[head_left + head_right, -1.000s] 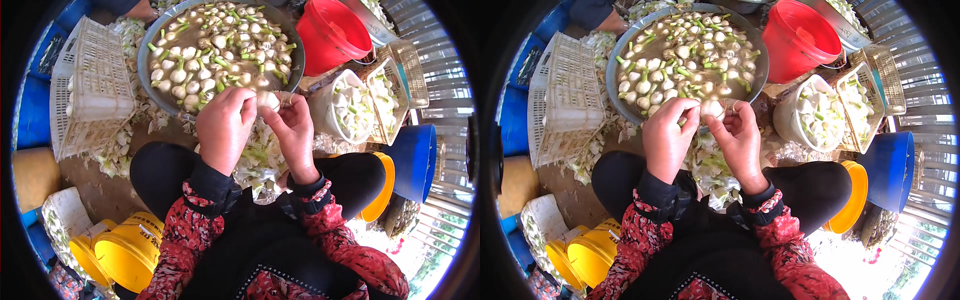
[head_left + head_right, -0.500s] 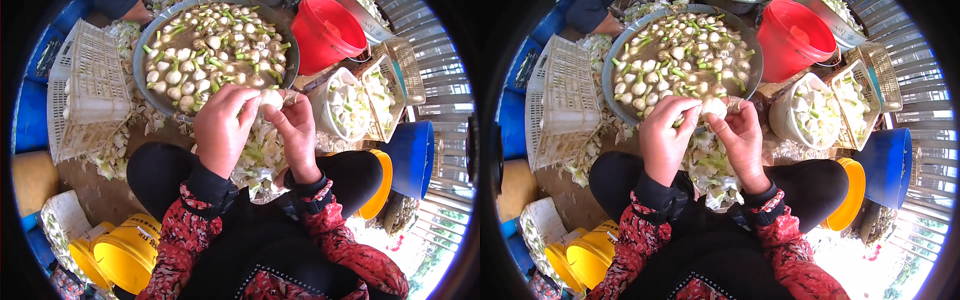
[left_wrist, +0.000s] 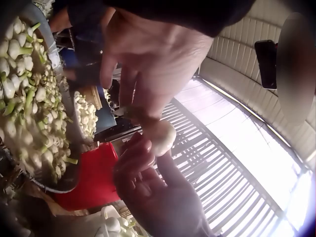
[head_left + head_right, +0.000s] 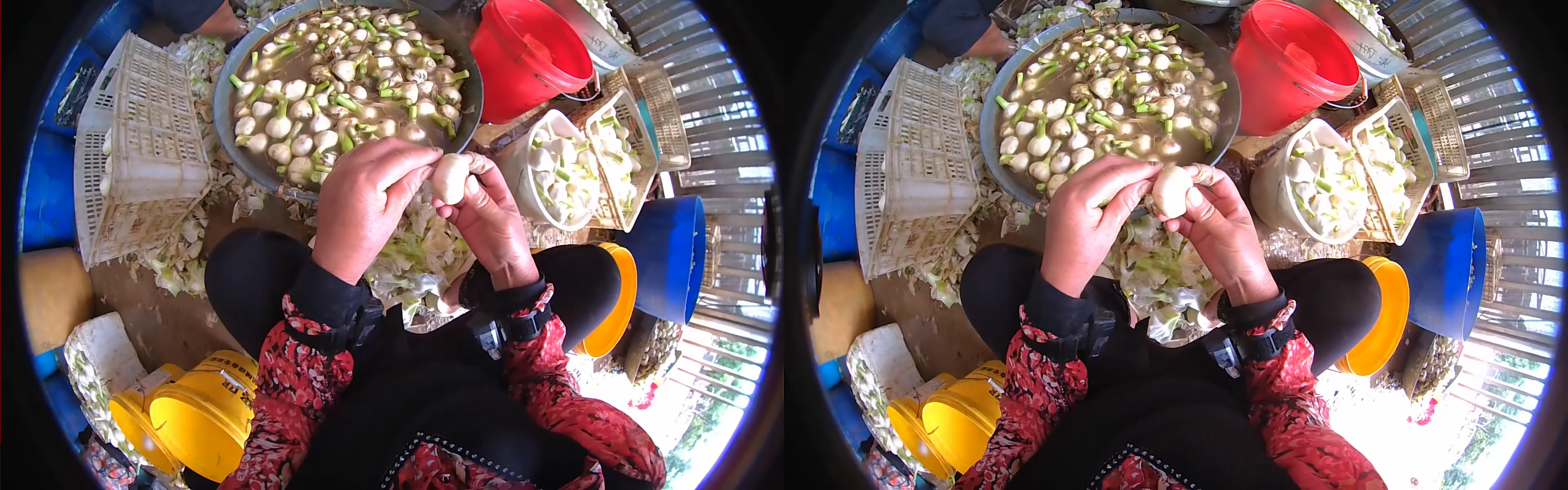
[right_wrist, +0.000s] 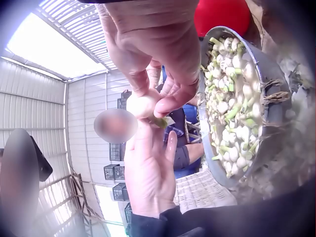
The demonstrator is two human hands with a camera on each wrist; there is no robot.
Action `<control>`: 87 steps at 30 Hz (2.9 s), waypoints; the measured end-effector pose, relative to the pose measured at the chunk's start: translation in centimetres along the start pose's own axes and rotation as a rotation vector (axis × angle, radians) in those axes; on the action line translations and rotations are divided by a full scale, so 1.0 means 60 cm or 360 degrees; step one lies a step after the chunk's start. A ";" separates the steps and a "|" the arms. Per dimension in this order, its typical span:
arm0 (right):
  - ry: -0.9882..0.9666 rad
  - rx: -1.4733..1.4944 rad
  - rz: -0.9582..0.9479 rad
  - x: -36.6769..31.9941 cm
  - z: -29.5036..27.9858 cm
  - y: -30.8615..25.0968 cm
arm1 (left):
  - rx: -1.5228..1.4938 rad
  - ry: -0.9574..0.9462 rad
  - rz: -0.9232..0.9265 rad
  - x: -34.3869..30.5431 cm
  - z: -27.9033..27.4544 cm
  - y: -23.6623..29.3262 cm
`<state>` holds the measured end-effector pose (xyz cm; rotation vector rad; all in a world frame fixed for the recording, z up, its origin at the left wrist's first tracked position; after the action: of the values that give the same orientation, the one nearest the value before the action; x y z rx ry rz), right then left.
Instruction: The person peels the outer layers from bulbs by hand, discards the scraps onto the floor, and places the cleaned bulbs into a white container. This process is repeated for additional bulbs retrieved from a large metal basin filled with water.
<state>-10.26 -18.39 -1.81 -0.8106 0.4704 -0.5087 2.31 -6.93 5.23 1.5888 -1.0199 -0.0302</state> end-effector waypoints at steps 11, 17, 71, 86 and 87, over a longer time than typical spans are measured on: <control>-0.0047 -0.0082 0.0257 -0.009 -0.003 -0.001 | -0.0023 -0.0128 -0.0255 -0.006 0.018 -0.013; 0.0104 -0.1347 -0.0471 -0.010 0.016 -0.048 | -0.0190 -0.0052 -0.0424 -0.008 0.025 -0.020; 0.0374 -0.1064 -0.0904 0.002 -0.002 -0.039 | -0.0394 0.0101 -0.0680 -0.044 0.053 -0.071; 0.0282 -0.0469 -0.0361 -0.005 -0.009 -0.030 | -0.0905 0.0099 -0.0993 -0.047 0.060 -0.081; 0.0282 -0.0469 -0.0361 -0.002 -0.015 -0.027 | -0.0898 0.0073 -0.1096 -0.048 0.059 -0.077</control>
<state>-11.24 -19.77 -1.08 -1.1151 0.6299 -0.7364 1.31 -8.30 -1.04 1.3278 -0.3339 -0.6878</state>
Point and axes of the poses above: each hand's wrist, its own x-axis towards the middle knuckle, its own z-axis out of the palm, y = z × x, the point moved 8 cm from there along x, towards the middle knuckle, and after that the axes turned 9 degrees about y, right-handed, at the moved point
